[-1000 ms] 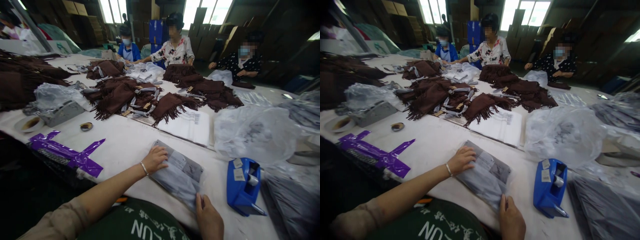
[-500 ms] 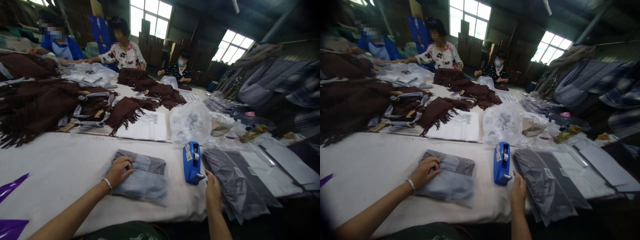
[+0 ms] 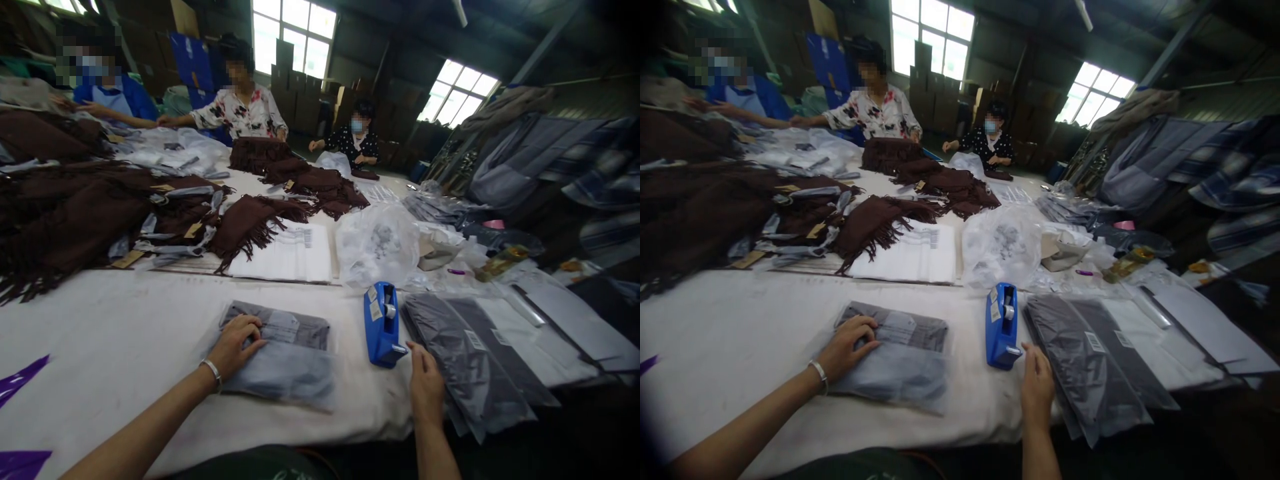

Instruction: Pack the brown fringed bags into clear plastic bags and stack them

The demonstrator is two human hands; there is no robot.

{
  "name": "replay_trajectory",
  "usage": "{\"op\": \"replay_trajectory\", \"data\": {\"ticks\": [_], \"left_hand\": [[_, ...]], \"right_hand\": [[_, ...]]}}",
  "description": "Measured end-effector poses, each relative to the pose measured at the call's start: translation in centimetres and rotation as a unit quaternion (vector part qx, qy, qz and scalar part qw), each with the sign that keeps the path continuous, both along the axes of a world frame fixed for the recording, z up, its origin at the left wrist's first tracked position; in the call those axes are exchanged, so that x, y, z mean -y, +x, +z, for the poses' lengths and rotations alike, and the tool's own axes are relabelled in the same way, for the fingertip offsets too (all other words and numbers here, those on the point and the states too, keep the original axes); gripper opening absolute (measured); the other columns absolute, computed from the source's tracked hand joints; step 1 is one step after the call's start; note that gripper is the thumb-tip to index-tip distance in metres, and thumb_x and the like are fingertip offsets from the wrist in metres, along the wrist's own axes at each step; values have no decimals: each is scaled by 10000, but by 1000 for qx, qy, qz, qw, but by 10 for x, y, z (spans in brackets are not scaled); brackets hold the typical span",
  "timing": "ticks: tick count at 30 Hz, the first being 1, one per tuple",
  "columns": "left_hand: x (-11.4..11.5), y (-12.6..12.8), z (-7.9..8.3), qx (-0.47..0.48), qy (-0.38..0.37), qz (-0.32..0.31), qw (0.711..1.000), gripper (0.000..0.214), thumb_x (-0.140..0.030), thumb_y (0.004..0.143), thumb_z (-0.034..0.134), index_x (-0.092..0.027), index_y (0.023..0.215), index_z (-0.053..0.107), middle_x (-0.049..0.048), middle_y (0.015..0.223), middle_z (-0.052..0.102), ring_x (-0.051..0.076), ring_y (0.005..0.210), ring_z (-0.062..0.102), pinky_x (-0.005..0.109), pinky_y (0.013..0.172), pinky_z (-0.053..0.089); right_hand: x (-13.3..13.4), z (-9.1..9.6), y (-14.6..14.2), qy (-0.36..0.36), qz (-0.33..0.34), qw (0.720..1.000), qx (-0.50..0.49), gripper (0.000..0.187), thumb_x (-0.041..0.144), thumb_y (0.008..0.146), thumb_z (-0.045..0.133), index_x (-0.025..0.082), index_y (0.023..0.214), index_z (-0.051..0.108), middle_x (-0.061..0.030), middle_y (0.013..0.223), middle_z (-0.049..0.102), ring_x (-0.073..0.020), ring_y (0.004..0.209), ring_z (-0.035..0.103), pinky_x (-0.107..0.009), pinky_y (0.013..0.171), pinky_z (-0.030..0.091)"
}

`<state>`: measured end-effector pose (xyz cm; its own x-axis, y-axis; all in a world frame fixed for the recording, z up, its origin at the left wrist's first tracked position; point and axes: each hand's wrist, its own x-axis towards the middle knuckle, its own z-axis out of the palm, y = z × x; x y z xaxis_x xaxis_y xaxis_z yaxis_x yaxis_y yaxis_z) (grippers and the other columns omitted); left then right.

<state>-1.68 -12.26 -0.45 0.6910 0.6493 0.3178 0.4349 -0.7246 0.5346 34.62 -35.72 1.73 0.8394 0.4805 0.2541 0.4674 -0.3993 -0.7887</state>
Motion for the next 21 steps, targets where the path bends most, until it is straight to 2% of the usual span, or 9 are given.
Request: {"op": "replay_trajectory", "data": {"ticks": [3,7,11,14,16,18,19,20,21], "left_hand": [[-1,-1,-2,5,1,4,1000,168,-350,829,551,-196,763,563,56,1030,585,211,1013,519,466,1037,291],[1,-1,-3,18,-1,11,1000,154,-342,821,567,-198,765,572,47,1022,590,203,1004,524,479,1055,259],[5,-1,-1,33,-21,19,999,109,-296,791,620,-198,755,587,33,1000,599,186,1001,525,457,1067,245],[5,-2,-3,41,-37,28,998,100,-282,768,652,-198,757,599,32,1007,606,183,1010,525,444,1070,245],[4,-3,-5,45,-45,28,998,104,-285,767,654,-197,760,600,33,1011,608,181,1010,527,434,1066,254],[4,-3,-7,52,-52,27,997,110,-290,774,648,-194,763,596,33,1009,611,178,1008,530,426,1065,255],[3,-3,-8,56,-56,28,996,113,-292,779,644,-193,763,593,33,1005,612,177,1005,532,424,1067,252],[3,-2,-9,59,-60,30,996,116,-295,783,640,-192,764,589,33,1000,613,176,1003,533,425,1069,245],[2,-2,-9,61,-63,32,996,119,-297,787,638,-192,765,585,33,998,614,175,1001,533,425,1071,240]], "right_hand": [[-15,11,-6,30,37,998,-51,502,473,866,409,219,1299,435,-48,934,681,-221,1059,548,-390,908,418],[-5,4,-34,90,-26,994,-59,598,463,823,508,225,1351,357,-44,903,674,-239,1144,496,-437,979,358],[27,-10,-36,-24,-57,997,-40,694,497,792,521,216,1387,301,-64,872,668,-301,1073,544,-529,949,367],[37,-9,-28,-83,-55,995,25,633,509,776,515,281,1350,377,-85,965,656,-344,1121,505,-561,953,356],[26,0,-33,-90,30,993,66,531,488,790,497,313,1290,456,-73,1024,641,-327,1164,469,-529,999,325],[-1,16,-54,-91,186,976,70,529,444,814,486,284,1314,423,-55,1001,637,-287,1115,504,-496,1027,304],[-20,24,-68,-90,275,956,56,584,420,822,489,248,1361,345,-45,963,636,-260,1046,541,-484,1019,317],[-42,31,-84,-80,370,925,23,662,382,838,479,225,1417,199,-23,899,632,-224,979,565,-462,1006,340],[-64,37,-99,-84,456,886,11,671,347,858,454,223,1430,126,-4,847,621,-196,916,574,-441,992,357]]}}
